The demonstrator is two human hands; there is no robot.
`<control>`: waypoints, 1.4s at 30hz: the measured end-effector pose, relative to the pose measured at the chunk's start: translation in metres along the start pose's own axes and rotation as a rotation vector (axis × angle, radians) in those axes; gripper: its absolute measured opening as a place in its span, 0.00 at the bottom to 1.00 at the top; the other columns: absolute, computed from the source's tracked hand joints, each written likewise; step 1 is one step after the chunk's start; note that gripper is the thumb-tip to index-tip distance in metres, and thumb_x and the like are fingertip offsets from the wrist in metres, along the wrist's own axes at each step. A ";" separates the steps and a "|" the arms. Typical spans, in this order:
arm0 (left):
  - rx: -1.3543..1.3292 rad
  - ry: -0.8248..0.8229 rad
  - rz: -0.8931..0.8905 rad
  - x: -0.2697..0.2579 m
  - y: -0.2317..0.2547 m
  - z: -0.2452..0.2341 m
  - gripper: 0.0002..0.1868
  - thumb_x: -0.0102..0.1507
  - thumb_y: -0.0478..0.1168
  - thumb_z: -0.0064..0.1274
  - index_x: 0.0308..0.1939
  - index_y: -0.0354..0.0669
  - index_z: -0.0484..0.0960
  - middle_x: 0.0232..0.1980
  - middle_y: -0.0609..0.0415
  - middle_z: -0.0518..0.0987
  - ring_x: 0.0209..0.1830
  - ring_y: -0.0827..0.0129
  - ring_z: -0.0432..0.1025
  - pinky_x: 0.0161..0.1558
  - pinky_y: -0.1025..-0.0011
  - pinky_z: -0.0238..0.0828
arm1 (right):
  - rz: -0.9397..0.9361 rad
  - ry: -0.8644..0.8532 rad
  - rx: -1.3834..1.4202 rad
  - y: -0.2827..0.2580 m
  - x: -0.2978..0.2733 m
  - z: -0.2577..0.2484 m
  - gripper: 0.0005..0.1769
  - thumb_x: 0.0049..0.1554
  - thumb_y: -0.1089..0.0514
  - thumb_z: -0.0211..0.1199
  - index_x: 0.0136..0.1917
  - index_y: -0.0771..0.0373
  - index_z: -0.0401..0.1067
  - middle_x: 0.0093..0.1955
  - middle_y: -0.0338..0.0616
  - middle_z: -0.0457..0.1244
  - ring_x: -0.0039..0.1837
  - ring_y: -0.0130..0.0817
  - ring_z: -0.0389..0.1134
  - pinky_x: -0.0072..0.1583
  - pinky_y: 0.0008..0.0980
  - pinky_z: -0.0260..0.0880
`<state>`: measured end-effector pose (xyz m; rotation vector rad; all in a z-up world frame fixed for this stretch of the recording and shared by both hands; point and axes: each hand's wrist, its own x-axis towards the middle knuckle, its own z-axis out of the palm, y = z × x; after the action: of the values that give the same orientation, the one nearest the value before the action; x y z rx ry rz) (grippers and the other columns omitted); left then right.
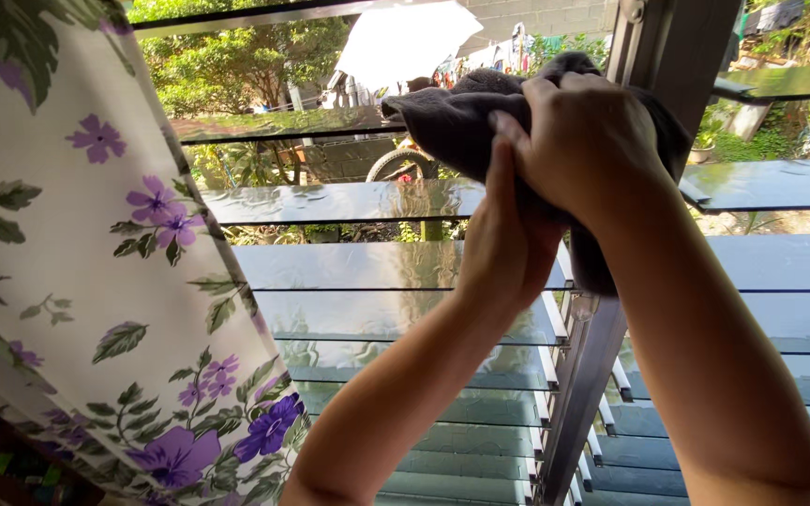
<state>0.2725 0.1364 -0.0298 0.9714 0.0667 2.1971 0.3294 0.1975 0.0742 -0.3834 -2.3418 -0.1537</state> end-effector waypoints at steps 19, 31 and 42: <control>0.148 0.289 0.238 -0.049 0.027 -0.046 0.25 0.75 0.51 0.43 0.69 0.39 0.68 0.65 0.54 0.74 0.68 0.70 0.67 0.74 0.69 0.61 | -0.044 -0.424 0.168 -0.016 -0.010 0.068 0.47 0.57 0.23 0.47 0.77 0.56 0.60 0.66 0.60 0.64 0.71 0.57 0.63 0.68 0.53 0.61; 0.150 0.277 0.357 -0.055 0.192 -0.146 0.31 0.76 0.59 0.25 0.70 0.38 0.65 0.68 0.45 0.71 0.68 0.60 0.67 0.71 0.58 0.63 | -0.279 -0.385 0.422 -0.193 0.062 0.147 0.34 0.60 0.33 0.53 0.59 0.65 0.74 0.66 0.64 0.62 0.70 0.58 0.62 0.69 0.51 0.60; 0.382 0.236 0.498 -0.091 0.405 -0.226 0.30 0.77 0.61 0.27 0.66 0.39 0.68 0.64 0.46 0.73 0.64 0.59 0.68 0.70 0.57 0.64 | -0.353 -0.497 0.477 -0.389 0.121 0.203 0.32 0.57 0.38 0.48 0.60 0.60 0.78 0.66 0.58 0.65 0.69 0.56 0.65 0.69 0.48 0.62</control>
<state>-0.0768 -0.1686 -0.1201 1.0032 0.4053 2.8235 -0.0106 -0.0984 0.0139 0.2617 -2.8077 0.3717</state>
